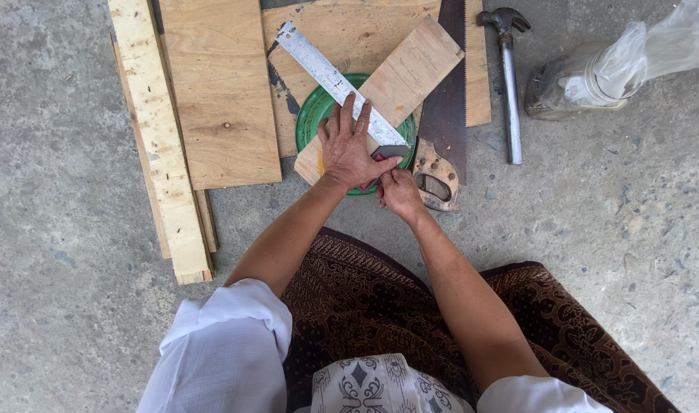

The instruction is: The person measures a piece of wood with a square, marks it with a pencil, and saws through the wood using a hand saw.

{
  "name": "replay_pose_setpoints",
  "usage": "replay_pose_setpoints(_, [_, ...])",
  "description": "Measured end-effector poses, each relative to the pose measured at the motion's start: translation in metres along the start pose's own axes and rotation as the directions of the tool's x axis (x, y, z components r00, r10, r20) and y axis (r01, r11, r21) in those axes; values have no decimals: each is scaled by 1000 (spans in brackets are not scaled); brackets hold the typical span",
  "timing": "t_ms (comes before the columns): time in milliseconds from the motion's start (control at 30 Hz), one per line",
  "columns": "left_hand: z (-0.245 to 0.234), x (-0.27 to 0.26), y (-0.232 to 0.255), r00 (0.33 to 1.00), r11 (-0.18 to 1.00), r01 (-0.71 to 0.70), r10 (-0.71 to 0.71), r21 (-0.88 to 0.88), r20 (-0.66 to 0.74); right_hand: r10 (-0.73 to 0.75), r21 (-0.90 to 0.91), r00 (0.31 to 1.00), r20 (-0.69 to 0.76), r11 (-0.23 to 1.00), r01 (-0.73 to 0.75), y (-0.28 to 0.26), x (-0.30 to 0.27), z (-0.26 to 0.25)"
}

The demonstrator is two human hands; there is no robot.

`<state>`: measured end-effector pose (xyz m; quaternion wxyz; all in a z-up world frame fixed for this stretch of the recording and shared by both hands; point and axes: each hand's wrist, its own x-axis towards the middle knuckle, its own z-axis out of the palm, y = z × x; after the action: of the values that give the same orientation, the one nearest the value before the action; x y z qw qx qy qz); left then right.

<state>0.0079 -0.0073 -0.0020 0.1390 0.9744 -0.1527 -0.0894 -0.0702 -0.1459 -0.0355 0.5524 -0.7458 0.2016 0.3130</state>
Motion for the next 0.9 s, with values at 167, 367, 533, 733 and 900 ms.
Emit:
replay_pose_setpoints(167, [-5,0,2,1000,1000,19,-18,-3,24,-41,27,999,-21,999,42,6,1,4])
replay_pose_setpoints(367, [-3,0,2,1000,1000,15,-15,-19,2,-67,21,998,-13,998,67,5,-1,2])
replay_pose_setpoints(533, [0,0,1,1000,1000,19,-19,-16,15,-76,-58,997,-11,995,75,0,-1,-2])
replay_pose_setpoints(733, [-5,3,4,995,998,66,-64,-24,76,-32,-205,999,12,978,34,4,10,-6])
replay_pose_setpoints(900, [-8,6,7,992,994,91,-84,-62,99,-208,-463,977,-48,871,163,27,26,-2])
